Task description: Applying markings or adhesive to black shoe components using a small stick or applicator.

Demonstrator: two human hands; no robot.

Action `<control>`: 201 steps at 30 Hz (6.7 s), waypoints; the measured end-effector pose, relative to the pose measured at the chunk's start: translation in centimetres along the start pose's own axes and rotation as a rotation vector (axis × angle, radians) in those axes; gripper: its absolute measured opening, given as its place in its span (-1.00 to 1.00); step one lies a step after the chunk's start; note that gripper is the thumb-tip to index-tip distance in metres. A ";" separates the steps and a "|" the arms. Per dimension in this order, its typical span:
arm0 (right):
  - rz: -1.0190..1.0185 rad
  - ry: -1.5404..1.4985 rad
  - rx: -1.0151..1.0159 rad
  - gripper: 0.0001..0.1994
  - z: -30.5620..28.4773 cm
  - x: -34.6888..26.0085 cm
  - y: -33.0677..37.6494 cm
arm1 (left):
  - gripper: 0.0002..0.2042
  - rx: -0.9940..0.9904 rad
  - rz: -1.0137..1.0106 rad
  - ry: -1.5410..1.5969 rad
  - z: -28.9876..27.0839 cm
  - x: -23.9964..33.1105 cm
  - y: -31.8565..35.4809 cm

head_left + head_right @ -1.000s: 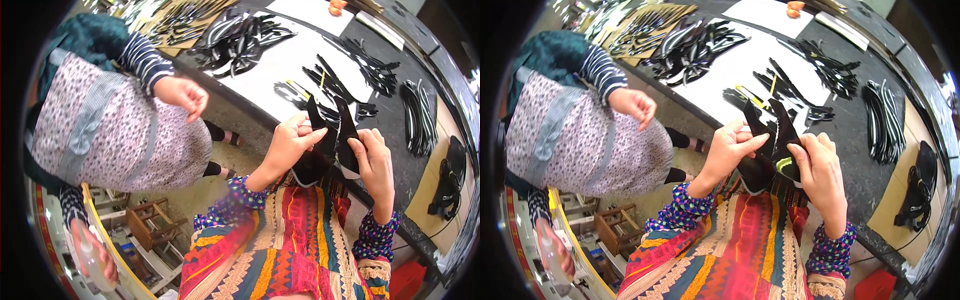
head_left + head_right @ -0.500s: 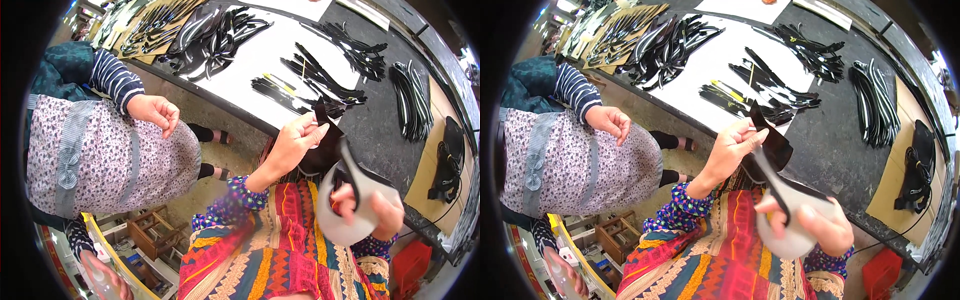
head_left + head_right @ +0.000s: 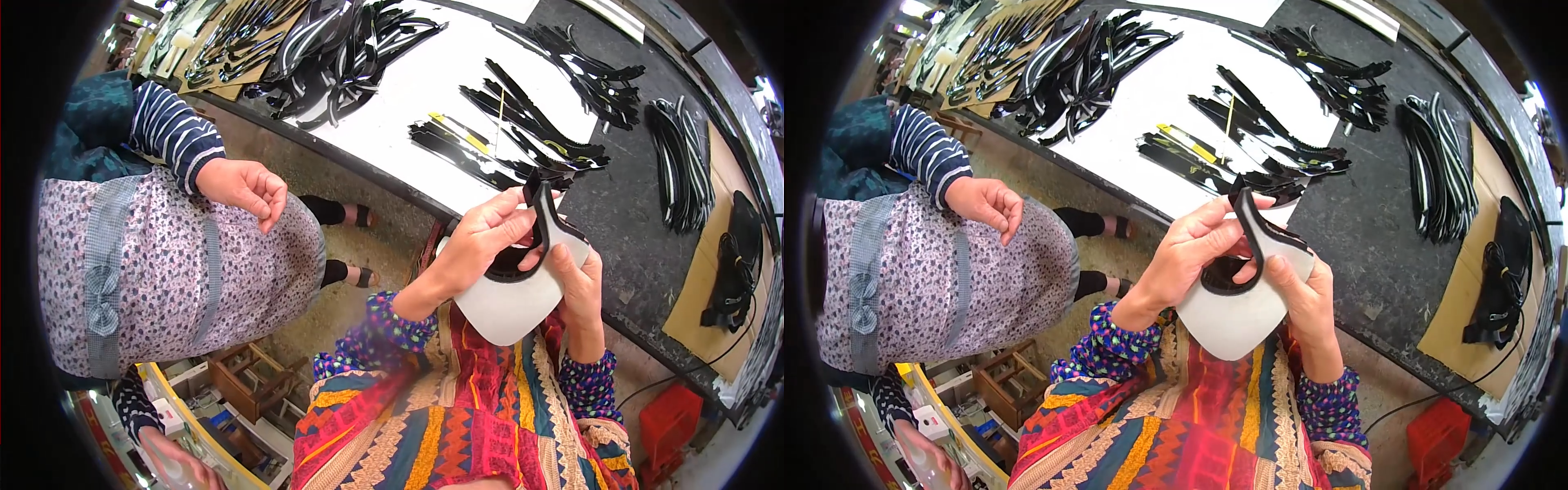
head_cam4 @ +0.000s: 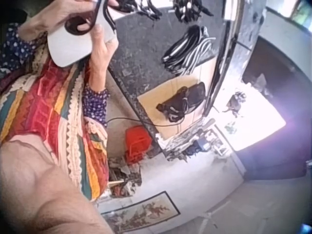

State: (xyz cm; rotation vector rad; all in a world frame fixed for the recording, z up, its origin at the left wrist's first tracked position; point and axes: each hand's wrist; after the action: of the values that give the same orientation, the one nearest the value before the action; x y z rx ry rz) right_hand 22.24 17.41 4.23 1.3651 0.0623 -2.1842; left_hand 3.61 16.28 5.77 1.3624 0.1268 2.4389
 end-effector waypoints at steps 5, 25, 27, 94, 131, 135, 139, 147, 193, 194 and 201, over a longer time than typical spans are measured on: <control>-0.011 -0.010 0.087 -0.69 1.0 0.1 0.0 | -0.58 -0.006 0.072 -0.089 0.0 0.0 0.1; 0.041 -0.083 0.100 -0.71 2.0 0.4 0.0 | -0.59 0.025 0.067 -0.052 -0.3 0.4 0.7; 0.041 -0.064 0.135 -0.72 2.6 0.4 0.0 | -0.60 0.050 0.060 -0.077 -0.3 0.4 0.8; -0.831 1.061 -0.256 -0.58 9.7 -5.2 -9.8 | -0.63 0.585 0.586 -0.103 -4.0 4.2 -0.1; -0.857 0.842 -0.844 -0.81 17.6 -7.3 -14.3 | -0.79 0.979 0.729 -0.907 -3.3 9.5 9.8; -0.783 0.782 -0.888 -0.84 18.0 -6.7 -14.2 | -0.81 1.067 0.779 -0.961 -3.8 8.8 9.9; -0.621 0.524 -0.957 -0.80 18.5 -6.3 -14.5 | -0.83 1.035 0.701 -0.600 -3.1 9.1 10.8; -1.182 0.645 -0.652 -0.65 19.7 -4.2 -12.0 | -0.81 1.018 0.836 -0.208 -4.0 9.1 13.1; -0.375 1.071 -1.585 -0.80 15.0 -4.4 -7.7 | -0.64 1.601 0.748 -0.519 -11.7 1.7 13.0; -0.351 1.122 -1.572 -0.79 14.4 -4.5 -7.9 | -0.67 1.480 0.686 -0.489 -11.6 0.3 12.1; -0.173 0.768 -1.614 -0.87 12.2 -13.7 -10.7 | -0.84 0.365 0.785 -0.355 -9.7 7.2 12.9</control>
State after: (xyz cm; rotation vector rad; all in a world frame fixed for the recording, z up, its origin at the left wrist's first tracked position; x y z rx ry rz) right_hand 11.65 28.36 19.04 0.9632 1.7659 -0.8412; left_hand -11.28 7.52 9.54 2.3426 -0.0759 2.7907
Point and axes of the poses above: each hand's wrist, its own y-axis away from the middle knuckle, its own z-axis out of the palm, x = y × z, and after that the axes turned 5 degrees about -y, right-handed
